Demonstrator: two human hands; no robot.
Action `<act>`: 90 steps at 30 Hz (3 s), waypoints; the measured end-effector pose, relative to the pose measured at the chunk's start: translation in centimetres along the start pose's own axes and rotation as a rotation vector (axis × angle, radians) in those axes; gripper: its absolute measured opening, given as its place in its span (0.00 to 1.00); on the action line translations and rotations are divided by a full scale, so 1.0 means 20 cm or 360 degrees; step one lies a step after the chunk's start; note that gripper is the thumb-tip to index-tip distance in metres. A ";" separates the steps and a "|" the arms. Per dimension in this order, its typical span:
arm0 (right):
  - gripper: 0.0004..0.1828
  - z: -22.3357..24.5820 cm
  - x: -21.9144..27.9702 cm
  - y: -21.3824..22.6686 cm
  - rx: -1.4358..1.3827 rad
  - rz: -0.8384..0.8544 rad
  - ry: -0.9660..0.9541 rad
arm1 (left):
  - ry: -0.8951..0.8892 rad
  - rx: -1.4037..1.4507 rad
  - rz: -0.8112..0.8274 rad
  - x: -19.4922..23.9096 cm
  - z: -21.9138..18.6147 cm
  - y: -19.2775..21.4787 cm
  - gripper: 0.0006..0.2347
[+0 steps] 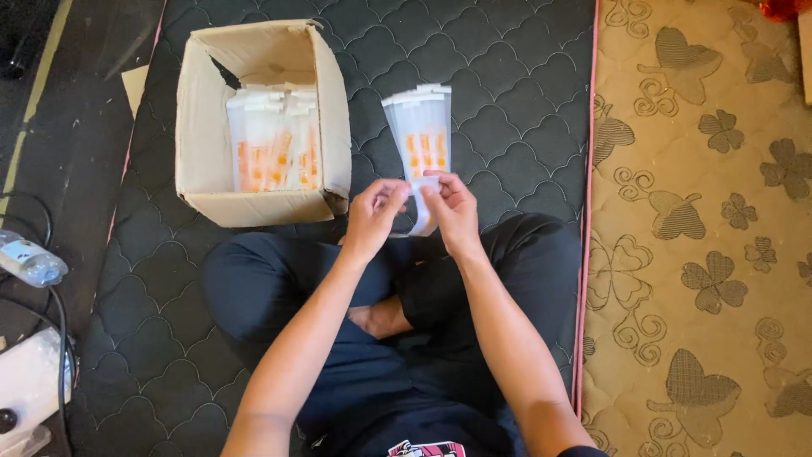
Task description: The person sits cross-legged on a mattress and repeatedly takes small, flat, white packets with orange markings from a cardboard box. They fold each packet in half and place it into a growing stack on the mattress beside the box.
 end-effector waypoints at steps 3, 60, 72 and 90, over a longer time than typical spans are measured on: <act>0.25 0.04 0.03 -0.04 0.0062 0.0141 0.0135 | 0.0105 0.0193 -0.0028 -0.06 0.05 -0.02 0.08; 0.14 -0.07 0.32 -0.05 0.0386 0.0266 -0.0641 | -0.0079 0.0369 -0.0292 -0.48 0.10 0.12 0.03; 0.05 0.05 0.28 -0.07 0.0647 0.0455 0.0127 | 0.0017 0.0238 -0.0314 -0.48 0.20 0.13 0.03; 0.20 0.29 0.06 -0.15 0.0354 0.0043 0.0185 | -0.0024 0.0392 0.0500 -0.28 0.06 -0.09 0.08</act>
Point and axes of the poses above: each hand's wrist, its own x-axis away from the middle knuckle, its own y-axis out of the back of the hand, z = x × y, the point moved 8 cm from there along -x, towards the middle knuckle, and after that the axes turned 5 degrees about y, right-handed, at the moved point
